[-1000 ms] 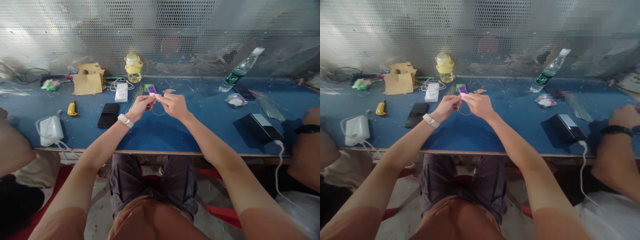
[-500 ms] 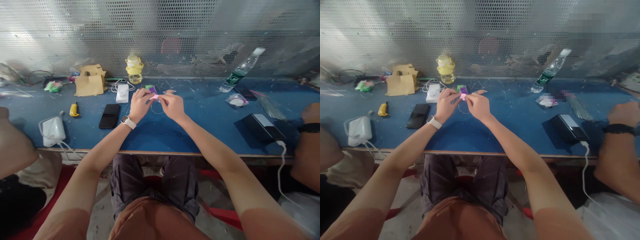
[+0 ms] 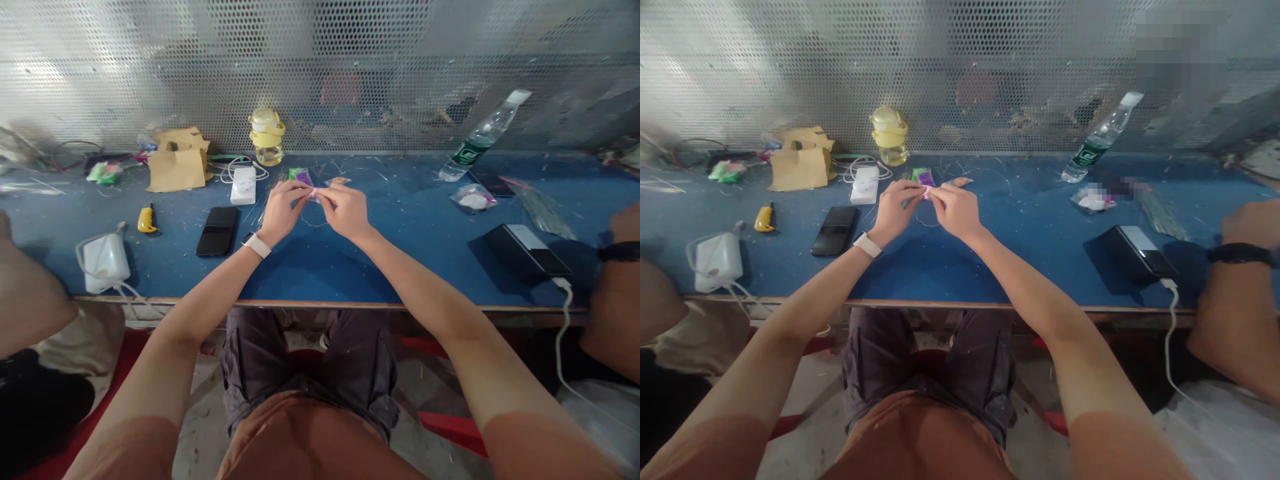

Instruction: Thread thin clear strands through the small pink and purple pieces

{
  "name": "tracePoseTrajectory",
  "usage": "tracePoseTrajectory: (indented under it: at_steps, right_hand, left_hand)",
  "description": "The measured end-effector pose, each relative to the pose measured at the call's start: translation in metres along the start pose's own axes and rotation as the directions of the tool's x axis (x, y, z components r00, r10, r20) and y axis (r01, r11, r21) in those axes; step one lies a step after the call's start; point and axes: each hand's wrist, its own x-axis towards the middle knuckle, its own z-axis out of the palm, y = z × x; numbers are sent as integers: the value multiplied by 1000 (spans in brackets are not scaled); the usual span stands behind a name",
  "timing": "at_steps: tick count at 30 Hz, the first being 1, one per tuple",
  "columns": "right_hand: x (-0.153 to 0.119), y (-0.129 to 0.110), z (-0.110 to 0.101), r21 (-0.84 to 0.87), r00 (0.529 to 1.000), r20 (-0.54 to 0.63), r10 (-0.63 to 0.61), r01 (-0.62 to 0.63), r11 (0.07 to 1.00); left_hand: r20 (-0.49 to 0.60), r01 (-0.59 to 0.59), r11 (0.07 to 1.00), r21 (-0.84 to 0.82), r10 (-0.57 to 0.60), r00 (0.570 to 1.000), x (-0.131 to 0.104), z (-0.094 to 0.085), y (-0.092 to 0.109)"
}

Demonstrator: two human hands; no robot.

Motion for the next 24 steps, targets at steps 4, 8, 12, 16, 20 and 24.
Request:
tracePoseTrajectory:
  at_steps: [4,8,12,16,20,24]
  right_hand:
    - [-1,5,0,-27,999,12,-43,44,999]
    - [-1,8,-2,-38,997,46,-62,64,997]
    - [0,11,-4,-32,997,49,-66,68,997]
    - [1,11,-5,-12,997,42,-59,59,998]
    - [6,9,-9,39,998,46,-34,33,999]
    - [8,6,-11,58,998,55,4,-7,998]
  left_hand:
    - [84,98,978,-186,-83,993,2,-1,-5]
    - [210,253,871,-421,-178,961,3,-1,-9]
    - [321,385,623,-681,-218,921,2,1,-5]
    - [363,457,514,-726,-277,889,3,0,-1]
    - [383,480,433,-763,-296,875,4,-3,2]
    - [314,387,581,-716,-228,922,6,-4,4]
